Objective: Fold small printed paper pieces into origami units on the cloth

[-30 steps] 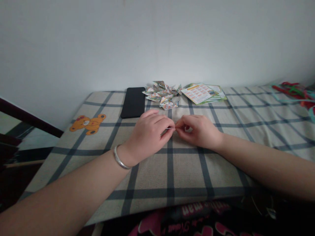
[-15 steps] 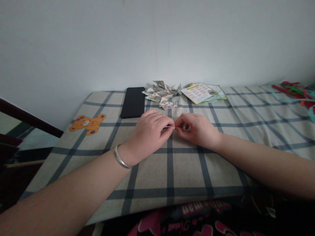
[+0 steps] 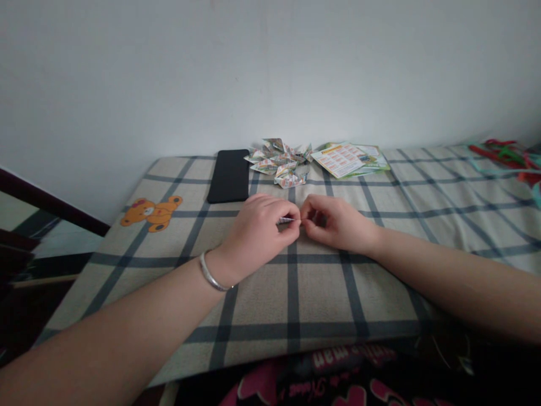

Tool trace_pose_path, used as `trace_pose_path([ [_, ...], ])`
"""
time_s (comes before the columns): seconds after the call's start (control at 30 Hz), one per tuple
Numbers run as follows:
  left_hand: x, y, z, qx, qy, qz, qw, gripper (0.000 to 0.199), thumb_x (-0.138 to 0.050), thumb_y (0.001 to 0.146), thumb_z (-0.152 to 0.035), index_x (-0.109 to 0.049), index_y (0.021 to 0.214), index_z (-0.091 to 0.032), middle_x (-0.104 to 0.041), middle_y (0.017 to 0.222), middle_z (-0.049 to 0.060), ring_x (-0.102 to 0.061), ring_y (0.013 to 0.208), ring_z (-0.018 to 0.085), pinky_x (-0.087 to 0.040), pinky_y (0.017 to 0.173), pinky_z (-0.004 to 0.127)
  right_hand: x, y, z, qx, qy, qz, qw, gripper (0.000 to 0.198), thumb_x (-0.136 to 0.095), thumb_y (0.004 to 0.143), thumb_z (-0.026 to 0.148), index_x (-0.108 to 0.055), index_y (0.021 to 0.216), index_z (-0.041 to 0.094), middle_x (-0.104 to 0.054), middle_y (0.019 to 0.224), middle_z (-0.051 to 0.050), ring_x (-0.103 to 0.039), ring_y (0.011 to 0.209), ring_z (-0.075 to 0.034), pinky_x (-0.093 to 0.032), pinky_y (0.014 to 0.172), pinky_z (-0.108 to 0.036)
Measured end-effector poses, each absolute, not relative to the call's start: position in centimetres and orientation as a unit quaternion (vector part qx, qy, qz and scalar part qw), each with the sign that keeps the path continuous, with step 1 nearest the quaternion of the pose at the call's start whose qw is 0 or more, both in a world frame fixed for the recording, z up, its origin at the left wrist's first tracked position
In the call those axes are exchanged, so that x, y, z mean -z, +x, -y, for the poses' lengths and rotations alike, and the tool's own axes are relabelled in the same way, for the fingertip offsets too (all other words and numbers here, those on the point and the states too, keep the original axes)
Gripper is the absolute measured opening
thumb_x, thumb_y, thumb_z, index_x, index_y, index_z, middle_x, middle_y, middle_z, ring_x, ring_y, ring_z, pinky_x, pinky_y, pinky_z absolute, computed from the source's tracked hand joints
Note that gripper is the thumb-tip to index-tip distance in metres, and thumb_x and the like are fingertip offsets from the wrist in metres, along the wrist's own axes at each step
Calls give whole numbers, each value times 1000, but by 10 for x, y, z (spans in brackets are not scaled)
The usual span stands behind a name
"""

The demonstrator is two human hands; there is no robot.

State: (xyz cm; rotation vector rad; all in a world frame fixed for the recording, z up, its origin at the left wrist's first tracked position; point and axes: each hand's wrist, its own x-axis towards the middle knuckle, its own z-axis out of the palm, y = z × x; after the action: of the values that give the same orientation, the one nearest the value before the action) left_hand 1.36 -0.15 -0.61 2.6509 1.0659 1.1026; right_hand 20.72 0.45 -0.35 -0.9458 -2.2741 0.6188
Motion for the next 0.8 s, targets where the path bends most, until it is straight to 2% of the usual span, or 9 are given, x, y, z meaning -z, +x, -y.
trace_pose_path([
  [0.47, 3, 11, 1, -377, 855, -353, 45, 7, -61, 77, -12, -59, 74, -18, -64, 72, -2, -58, 72, 14, -43, 73, 29, 2, 209, -7, -255, -370, 837, 311, 5, -54, 76, 14, -54, 78, 18, -57, 68, 2, -52, 58, -9, -42, 56, -22],
  [0.8, 1, 7, -1, -339, 865, -362, 75, 4, -56, 86, -17, -59, 84, -18, -65, 81, -1, -61, 76, 13, -44, 69, 25, 6, 213, -11, -254, -373, 824, 344, 10, -54, 74, 11, -52, 79, 19, -54, 68, 3, -48, 58, -9, -38, 54, -22],
])
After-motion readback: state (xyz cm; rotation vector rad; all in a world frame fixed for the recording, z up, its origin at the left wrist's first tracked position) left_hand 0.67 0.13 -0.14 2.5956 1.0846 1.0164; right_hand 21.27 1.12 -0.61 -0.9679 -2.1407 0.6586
